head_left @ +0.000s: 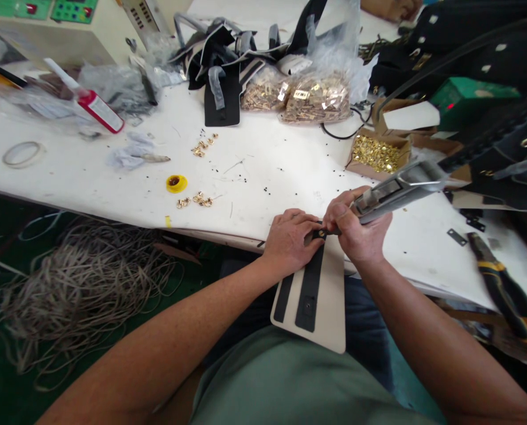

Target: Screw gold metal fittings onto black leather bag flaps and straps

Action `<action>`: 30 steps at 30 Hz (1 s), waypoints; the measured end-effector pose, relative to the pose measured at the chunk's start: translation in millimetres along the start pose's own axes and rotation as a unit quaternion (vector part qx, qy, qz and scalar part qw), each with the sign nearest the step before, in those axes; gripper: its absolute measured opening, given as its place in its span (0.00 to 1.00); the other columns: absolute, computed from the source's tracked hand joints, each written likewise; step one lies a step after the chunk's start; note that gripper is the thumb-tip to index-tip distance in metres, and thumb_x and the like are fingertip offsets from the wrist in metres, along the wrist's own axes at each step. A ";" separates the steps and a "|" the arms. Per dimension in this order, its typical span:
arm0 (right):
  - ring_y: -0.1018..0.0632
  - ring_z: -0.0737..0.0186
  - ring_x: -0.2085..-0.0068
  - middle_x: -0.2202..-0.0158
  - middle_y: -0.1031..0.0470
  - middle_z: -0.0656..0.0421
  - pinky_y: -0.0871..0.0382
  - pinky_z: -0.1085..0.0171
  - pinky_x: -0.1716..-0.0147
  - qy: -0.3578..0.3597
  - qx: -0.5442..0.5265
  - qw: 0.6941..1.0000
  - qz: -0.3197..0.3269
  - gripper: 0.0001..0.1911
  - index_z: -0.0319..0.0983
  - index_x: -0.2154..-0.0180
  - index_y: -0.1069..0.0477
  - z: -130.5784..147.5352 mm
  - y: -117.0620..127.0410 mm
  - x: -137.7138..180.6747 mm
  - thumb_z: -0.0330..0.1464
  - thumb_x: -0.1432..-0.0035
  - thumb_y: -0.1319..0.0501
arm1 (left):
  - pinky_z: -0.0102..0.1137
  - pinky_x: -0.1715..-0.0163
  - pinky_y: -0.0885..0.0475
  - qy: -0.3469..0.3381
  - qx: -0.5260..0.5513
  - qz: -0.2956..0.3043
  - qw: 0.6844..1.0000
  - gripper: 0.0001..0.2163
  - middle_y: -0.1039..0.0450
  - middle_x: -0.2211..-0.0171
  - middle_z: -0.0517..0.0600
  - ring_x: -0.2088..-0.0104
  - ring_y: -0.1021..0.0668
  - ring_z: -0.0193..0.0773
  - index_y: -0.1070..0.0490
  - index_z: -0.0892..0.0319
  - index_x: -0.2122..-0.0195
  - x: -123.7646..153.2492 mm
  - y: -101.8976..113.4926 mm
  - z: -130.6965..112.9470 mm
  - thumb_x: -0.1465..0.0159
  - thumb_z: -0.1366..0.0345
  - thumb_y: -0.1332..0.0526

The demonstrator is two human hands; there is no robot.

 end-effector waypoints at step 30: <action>0.32 0.66 0.75 0.77 0.31 0.62 0.37 0.66 0.79 -0.050 -0.039 0.997 0.048 0.18 0.39 0.74 0.31 -2.5 -6.6 -0.3 0.43 0.50 0.28 | 0.46 0.47 0.31 -0.007 -0.019 -0.021 1.000 0.10 0.21 0.49 0.49 0.45 0.26 0.49 0.22 0.51 0.53 0.0 3.3 1.5 0.37 0.64 0.33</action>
Point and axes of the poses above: each hand's wrist, its own x-axis away from the middle knuckle, its own y-axis out of the back of the hand, z = x × y, the point moved 5 cm from there along -x, towards the middle knuckle
